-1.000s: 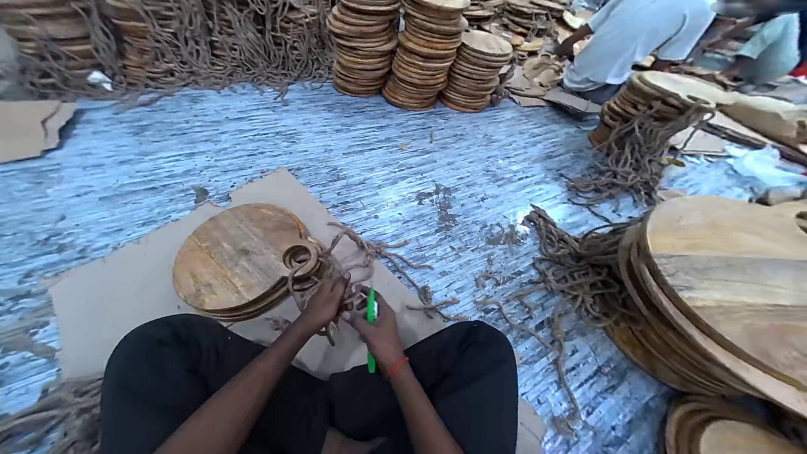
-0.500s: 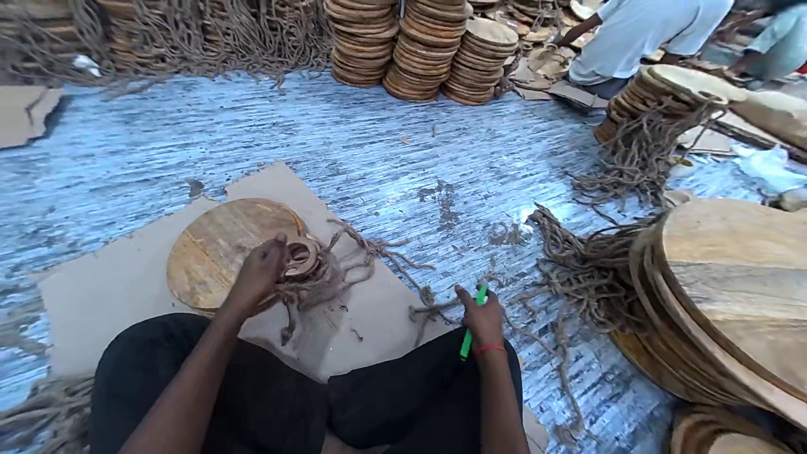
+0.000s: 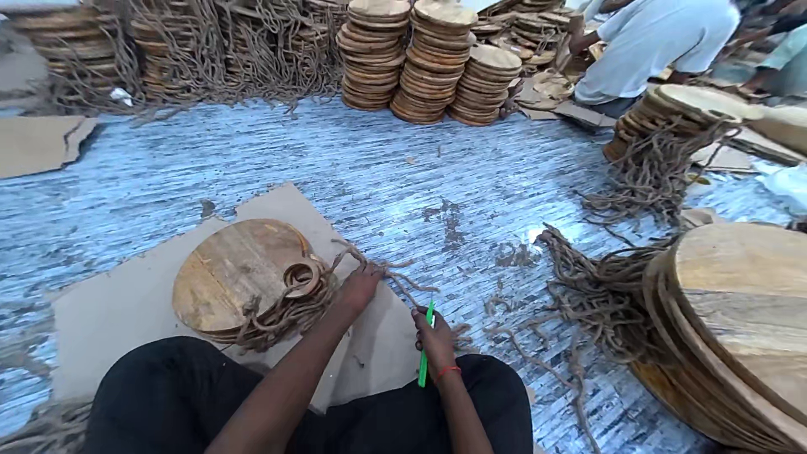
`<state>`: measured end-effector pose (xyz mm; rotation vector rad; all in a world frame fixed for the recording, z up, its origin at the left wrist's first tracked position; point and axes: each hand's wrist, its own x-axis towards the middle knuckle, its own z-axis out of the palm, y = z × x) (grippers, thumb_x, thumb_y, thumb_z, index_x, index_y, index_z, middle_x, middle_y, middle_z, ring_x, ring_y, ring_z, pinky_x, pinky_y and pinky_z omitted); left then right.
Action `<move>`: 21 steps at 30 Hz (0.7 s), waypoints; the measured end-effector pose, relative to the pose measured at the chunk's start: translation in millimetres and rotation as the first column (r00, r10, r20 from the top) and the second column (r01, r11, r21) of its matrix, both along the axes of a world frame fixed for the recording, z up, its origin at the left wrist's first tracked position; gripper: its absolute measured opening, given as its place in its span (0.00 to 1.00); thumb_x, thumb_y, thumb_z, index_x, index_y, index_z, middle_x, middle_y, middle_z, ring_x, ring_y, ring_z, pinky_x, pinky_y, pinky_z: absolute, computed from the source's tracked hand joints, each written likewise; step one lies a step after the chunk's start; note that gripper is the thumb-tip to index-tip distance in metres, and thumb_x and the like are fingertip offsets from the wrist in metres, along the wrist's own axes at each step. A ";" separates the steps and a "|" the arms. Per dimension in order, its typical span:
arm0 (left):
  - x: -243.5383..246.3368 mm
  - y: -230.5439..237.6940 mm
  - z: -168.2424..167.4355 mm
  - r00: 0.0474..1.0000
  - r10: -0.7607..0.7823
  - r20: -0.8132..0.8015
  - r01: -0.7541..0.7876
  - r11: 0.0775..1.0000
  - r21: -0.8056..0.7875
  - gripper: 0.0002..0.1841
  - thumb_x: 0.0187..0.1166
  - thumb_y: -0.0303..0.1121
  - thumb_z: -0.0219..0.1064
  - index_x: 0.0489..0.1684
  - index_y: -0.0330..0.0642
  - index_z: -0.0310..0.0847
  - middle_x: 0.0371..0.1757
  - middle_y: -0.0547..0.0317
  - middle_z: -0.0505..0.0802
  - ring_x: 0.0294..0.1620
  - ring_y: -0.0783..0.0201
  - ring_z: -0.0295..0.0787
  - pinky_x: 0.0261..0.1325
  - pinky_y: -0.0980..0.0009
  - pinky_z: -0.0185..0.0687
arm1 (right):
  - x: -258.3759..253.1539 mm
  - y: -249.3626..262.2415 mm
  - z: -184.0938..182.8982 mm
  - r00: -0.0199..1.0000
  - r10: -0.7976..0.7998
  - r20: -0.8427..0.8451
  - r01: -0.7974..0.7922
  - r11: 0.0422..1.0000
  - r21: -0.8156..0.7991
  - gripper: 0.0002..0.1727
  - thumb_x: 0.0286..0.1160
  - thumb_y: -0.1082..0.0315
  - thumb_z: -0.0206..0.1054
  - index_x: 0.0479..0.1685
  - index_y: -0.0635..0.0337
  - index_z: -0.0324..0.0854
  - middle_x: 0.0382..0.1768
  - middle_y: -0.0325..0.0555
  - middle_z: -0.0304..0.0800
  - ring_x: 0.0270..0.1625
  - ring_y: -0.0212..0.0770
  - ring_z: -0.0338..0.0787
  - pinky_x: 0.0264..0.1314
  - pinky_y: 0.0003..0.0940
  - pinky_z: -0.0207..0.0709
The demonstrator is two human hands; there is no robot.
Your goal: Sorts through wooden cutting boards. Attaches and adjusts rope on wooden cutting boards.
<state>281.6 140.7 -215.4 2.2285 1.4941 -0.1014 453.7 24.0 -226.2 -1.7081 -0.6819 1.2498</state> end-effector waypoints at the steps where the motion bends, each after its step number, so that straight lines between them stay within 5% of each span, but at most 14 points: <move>1: 5.7 10.4 -7.0 0.995 -0.085 -0.053 0.086 0.996 0.016 0.23 0.85 0.22 0.55 0.79 0.38 0.76 0.81 0.42 0.77 0.84 0.41 0.68 0.84 0.47 0.66 | 0.2 -1.3 -0.7 1.000 -0.011 -0.012 0.011 1.000 -0.003 0.18 0.85 0.65 0.67 0.66 0.66 0.79 0.27 0.44 0.76 0.19 0.33 0.72 0.19 0.28 0.69; 5: 14.2 32.9 -10.7 0.900 -0.337 -0.277 0.348 0.938 -0.010 0.20 0.86 0.20 0.51 0.74 0.32 0.76 0.76 0.40 0.82 0.85 0.41 0.67 0.87 0.47 0.57 | -0.3 1.2 -1.0 0.998 -0.036 -0.045 0.036 0.999 -0.006 0.17 0.85 0.65 0.67 0.65 0.65 0.79 0.26 0.43 0.75 0.18 0.32 0.71 0.19 0.27 0.68; 8: 16.1 25.0 9.0 0.927 -0.354 -0.121 0.356 0.934 -0.007 0.20 0.90 0.25 0.50 0.78 0.32 0.72 0.75 0.37 0.83 0.86 0.41 0.68 0.93 0.45 0.45 | -0.4 2.5 -0.4 0.998 -0.020 -0.053 0.020 1.000 0.011 0.17 0.85 0.64 0.66 0.64 0.65 0.80 0.26 0.42 0.76 0.18 0.32 0.71 0.19 0.27 0.68; 12: 7.4 21.1 85.5 0.977 -0.208 0.051 0.209 0.977 -0.029 0.18 0.89 0.30 0.57 0.76 0.42 0.77 0.69 0.35 0.84 0.67 0.36 0.85 0.69 0.38 0.78 | -1.8 0.8 9.3 0.992 -0.060 -0.115 0.064 0.998 0.027 0.16 0.87 0.65 0.64 0.64 0.66 0.80 0.27 0.42 0.76 0.17 0.31 0.71 0.18 0.24 0.67; 16: -31.1 35.6 149.9 0.964 -0.250 -0.093 0.260 0.957 0.126 0.16 0.83 0.32 0.68 0.67 0.49 0.86 0.63 0.41 0.87 0.60 0.41 0.88 0.62 0.42 0.83 | -1.7 -0.5 7.8 0.993 -0.029 -0.111 0.032 0.999 0.031 0.16 0.86 0.64 0.66 0.63 0.65 0.80 0.28 0.43 0.77 0.18 0.32 0.72 0.19 0.25 0.69; 21: -62.8 3.6 210.7 0.951 -0.169 -0.260 0.188 0.981 0.049 0.12 0.81 0.35 0.71 0.58 0.45 0.89 0.53 0.46 0.92 0.57 0.44 0.89 0.60 0.40 0.81 | -2.4 -3.5 11.4 0.993 -0.002 -0.117 0.006 1.000 0.031 0.16 0.85 0.65 0.66 0.64 0.66 0.79 0.28 0.43 0.76 0.18 0.32 0.71 0.18 0.25 0.68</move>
